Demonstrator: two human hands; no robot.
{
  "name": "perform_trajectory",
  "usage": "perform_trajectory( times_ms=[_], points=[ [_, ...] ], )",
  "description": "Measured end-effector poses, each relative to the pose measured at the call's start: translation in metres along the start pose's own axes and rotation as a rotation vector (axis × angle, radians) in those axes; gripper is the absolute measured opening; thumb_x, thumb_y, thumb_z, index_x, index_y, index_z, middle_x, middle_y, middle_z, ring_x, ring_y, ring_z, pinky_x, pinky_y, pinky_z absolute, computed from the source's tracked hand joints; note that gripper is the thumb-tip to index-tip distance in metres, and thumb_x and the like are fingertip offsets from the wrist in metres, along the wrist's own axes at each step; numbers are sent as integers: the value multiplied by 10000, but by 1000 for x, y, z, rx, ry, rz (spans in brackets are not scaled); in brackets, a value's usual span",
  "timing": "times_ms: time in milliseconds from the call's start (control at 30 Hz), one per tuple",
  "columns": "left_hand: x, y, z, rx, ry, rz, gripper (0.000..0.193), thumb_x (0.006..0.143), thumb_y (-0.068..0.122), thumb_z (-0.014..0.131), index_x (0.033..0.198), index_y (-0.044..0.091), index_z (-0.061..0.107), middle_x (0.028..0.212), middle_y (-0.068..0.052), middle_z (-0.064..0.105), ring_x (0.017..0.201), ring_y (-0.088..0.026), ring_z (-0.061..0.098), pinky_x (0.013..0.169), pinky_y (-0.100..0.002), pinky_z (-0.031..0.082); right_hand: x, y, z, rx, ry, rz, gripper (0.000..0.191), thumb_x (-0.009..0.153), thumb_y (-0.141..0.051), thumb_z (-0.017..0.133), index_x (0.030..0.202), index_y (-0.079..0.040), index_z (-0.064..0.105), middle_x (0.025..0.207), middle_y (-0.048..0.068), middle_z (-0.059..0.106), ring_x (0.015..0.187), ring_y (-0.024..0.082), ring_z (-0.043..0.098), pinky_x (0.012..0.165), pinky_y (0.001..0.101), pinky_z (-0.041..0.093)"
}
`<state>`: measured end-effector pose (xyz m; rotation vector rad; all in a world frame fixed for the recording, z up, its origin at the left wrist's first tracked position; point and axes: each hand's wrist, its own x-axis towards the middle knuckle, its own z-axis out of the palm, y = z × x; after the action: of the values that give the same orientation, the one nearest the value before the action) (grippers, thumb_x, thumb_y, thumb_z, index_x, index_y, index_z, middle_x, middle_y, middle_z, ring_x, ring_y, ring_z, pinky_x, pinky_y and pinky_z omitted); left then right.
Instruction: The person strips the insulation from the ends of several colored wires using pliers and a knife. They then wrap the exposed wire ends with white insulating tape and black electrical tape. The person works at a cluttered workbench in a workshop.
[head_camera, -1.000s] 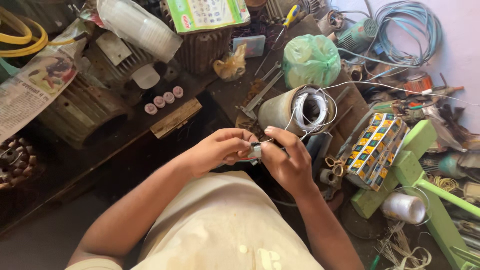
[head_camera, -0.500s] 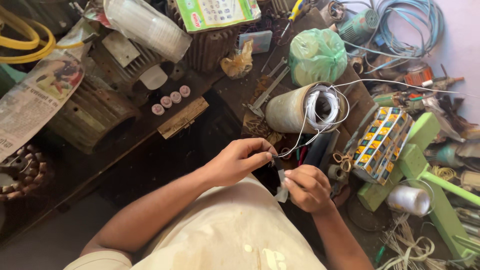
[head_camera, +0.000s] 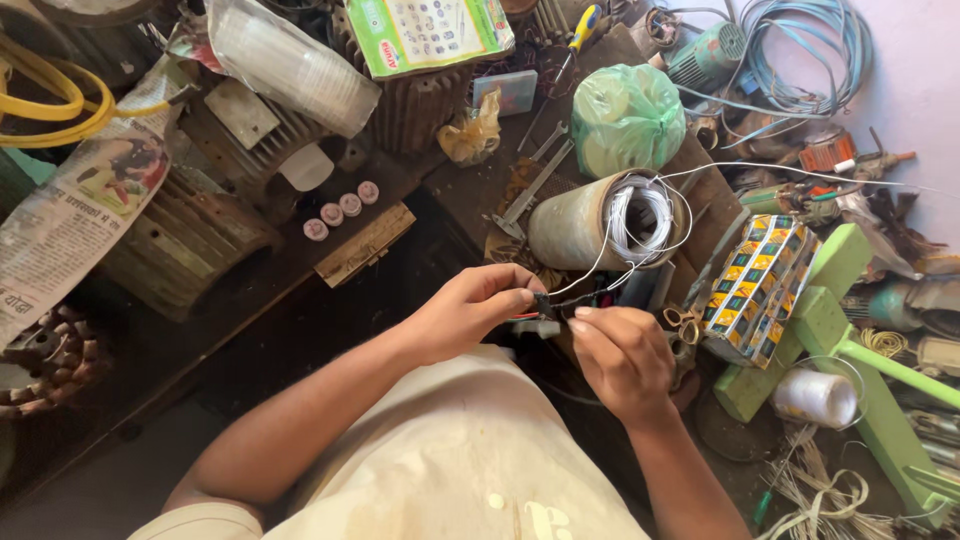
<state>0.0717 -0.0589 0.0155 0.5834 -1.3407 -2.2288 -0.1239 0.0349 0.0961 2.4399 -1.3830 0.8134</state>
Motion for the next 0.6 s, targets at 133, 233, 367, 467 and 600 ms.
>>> perform_trajectory(
  times_ms=[133, 233, 367, 467, 600],
  points=[
    [-2, 6, 3, -33, 5, 28, 228, 1034, 147, 563, 1152, -22, 658, 1022, -4, 677, 966, -52, 612, 879, -260, 527, 6, 1, 17, -63, 22, -97, 299, 877, -18, 803, 1135, -102, 677, 1170, 58, 672, 1039, 277, 667, 919, 394, 562],
    [-7, 13, 7, 201, 88, 187, 199, 999, 111, 622, 1143, -22, 658, 1034, -64, 670, 949, -145, 647, 836, -287, 540, 20, -2, 20, 78, 96, -35, 235, 926, -43, 797, 1100, -97, 648, 1160, 41, 669, 1055, 282, 687, 946, 387, 566],
    [-17, 19, 11, 745, 256, 458, 183, 941, 67, 679, 1102, -8, 639, 1033, -142, 614, 915, -319, 669, 757, -359, 543, 46, -6, 17, 46, 18, 243, 128, 911, -68, 780, 1004, -93, 697, 1057, 60, 729, 968, 276, 695, 863, 393, 538],
    [-17, 17, 9, 921, 304, 593, 225, 926, 71, 708, 1127, 8, 629, 1018, -125, 591, 897, -318, 651, 760, -373, 543, 63, 0, 20, 218, -216, 537, 88, 910, -79, 742, 986, -53, 707, 961, 96, 714, 881, 301, 696, 766, 378, 551],
    [-13, 8, 3, 1272, 345, 902, 316, 899, 42, 733, 1190, -32, 633, 1024, -88, 588, 838, -254, 622, 761, -369, 533, 73, 14, 23, 198, -454, 605, 94, 890, -117, 719, 963, -60, 732, 936, 134, 705, 838, 353, 674, 719, 424, 523]
  ],
)
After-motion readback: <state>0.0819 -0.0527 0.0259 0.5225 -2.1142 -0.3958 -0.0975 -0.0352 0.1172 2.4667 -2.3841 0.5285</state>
